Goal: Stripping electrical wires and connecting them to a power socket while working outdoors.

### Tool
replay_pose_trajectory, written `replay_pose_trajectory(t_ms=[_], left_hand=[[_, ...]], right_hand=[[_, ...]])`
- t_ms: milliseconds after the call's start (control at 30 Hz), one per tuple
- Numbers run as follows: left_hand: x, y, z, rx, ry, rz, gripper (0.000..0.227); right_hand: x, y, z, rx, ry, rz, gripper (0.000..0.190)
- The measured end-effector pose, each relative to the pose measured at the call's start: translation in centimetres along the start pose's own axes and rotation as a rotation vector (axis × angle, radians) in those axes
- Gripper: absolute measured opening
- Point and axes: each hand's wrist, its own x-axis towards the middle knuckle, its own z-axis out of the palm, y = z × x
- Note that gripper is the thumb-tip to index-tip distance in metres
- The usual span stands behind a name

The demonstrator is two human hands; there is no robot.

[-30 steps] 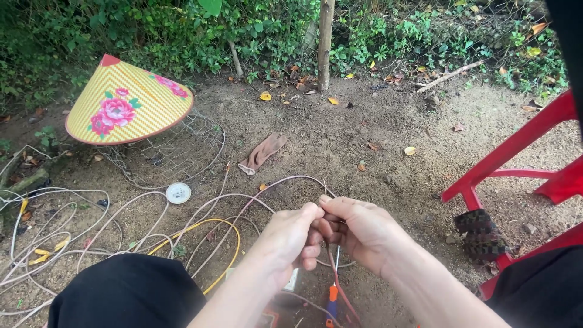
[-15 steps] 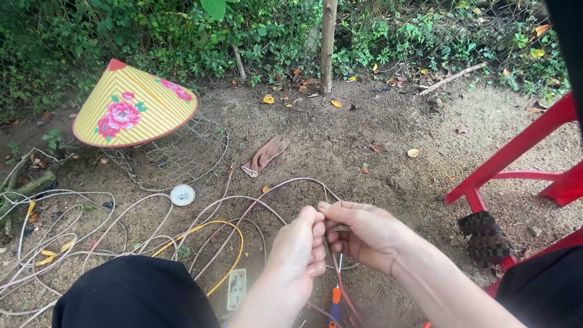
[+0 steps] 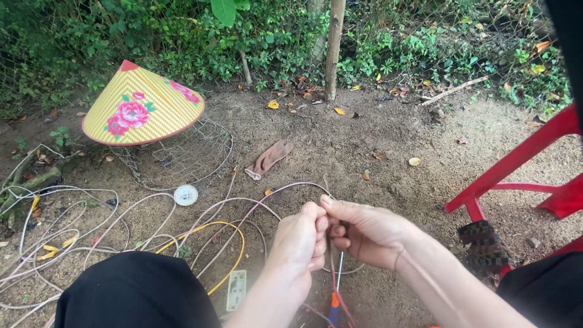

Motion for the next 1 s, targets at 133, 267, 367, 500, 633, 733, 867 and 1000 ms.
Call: replay_pose_trajectory(t_ms=[133,267,367,500,633,733,867,1000], left_hand=[[0.0,-0.9,-0.1,-0.023,0.033,-0.015,0.044],[0.0,-1.2,0.1,-0.117,0.098,-0.043,0.046],[-0.2,-1.1,0.0,-0.145,0.079,-0.031,0.048],[-1.7,-0.2,0.4,-0.194,0.039,0.031,0.038],[-1.6,-0.3,0.8,-0.269,0.043,0.096,0.043],[-2.6,0.5,1.6,-0.213,0.175,0.084,0.032],[-2.6,0.4,1.3,-0.182,0.164,0.139,0.037],[-2.4,0.1,1.2,-0.137,0.146,0.202,0.045]], right_hand=[[0.2,1.2,0.2,0.016,-0.031,-0.032,0.021],[-1.5,0.9,1.3,-0.014,0.043,-0.082,0.021],[-2.1,0.5,1.3,-0.034,0.017,-0.092,0.022],[-2.0,0.2,0.5,0.016,-0.094,-0.131,0.018],[-3.9,-0.3,3.3,-0.067,-0.05,-0.206,0.023],[-4.8,-0.5,5.5,-0.11,0.131,-0.175,0.023],[-4.9,-0.3,5.9,-0.011,0.142,-0.209,0.022],[-4.4,-0.2,4.6,-0.019,0.031,-0.17,0.027]])
